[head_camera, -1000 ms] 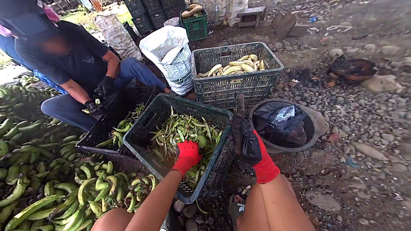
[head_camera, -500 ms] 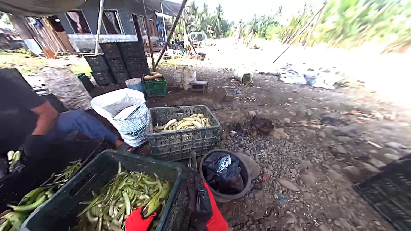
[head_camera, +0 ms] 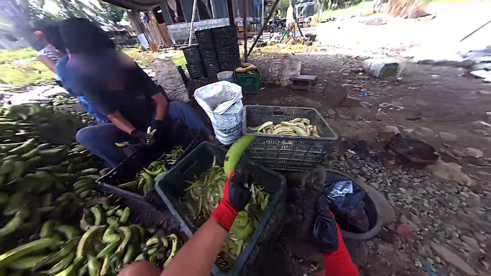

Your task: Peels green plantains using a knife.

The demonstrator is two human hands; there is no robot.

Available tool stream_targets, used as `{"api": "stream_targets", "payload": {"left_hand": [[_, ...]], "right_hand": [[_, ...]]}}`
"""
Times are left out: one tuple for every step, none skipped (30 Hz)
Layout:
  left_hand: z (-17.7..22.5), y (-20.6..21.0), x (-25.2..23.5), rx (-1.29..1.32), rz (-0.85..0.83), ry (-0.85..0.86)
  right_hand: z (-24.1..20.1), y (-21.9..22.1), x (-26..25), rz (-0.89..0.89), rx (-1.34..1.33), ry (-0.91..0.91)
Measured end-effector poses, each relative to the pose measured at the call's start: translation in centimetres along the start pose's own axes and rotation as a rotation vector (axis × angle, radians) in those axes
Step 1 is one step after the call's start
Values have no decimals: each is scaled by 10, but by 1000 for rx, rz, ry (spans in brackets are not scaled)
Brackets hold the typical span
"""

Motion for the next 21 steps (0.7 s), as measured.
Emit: {"api": "stream_targets", "payload": {"left_hand": [[21, 6, -10, 73, -66, 79], [44, 9, -16, 89, -110, 119], [66, 6, -13, 38, -128, 133], [86, -3, -4, -83, -106, 134], [104, -15, 9, -223, -39, 134], [119, -29, 24, -390, 62, 143], [132, -42, 37, -575, 174, 150], [142, -51, 48, -761, 283, 155], [145, -60, 57, -902, 353, 144], [141, -67, 65, -987, 401, 93], [133, -73, 72, -992, 427, 14], [123, -81, 76, -927, 443, -62], [113, -91, 76, -817, 454, -104], [103, -101, 74, -701, 477, -108], [96, -110, 71, -602, 507, -112], [88, -118, 69, -501, 525, -112], [82, -124, 70, -412, 538, -121], [78, -128, 72, -354, 562, -127], [75, -128, 75, -333, 582, -129], [74, -128, 78, -337, 603, -139], [73, -129, 81, -349, 623, -164]], "right_hand": [[-1, -1, -2, -23, 16, -4], [-1, 0, -5, -46, 37, -5], [0, 1, -8, -69, 55, 3], [1, 6, -9, -65, 80, 21], [1, 10, -10, -60, 102, 41], [3, 12, -12, -47, 111, 45], [6, 10, -14, -50, 92, 44], [10, 11, -15, -74, 82, 43], [11, 15, -16, -91, 91, 48], [11, 25, -15, -102, 121, 62], [11, 39, -13, -106, 176, 71], [10, 55, -11, -120, 273, 83], [11, 71, -11, -146, 409, 102], [14, 88, -13, -188, 555, 138], [18, 105, -15, -243, 709, 185], [25, 120, -16, -301, 872, 227], [35, 134, -18, -362, 1035, 244], [47, 144, -19, -427, 1174, 241], [59, 152, -22, -485, 1287, 238], [69, 159, -27, -535, 1373, 249], [76, 165, -32, -579, 1427, 288]]}}
Point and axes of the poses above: each hand's wrist, its own x-axis away from the middle knuckle, its own y-axis out of the palm, z = x × y, the point moved 4 cm from there along -x, towards the middle knuckle, and after that the axes turned 15 degrees about -z, right-handed, at the moved point
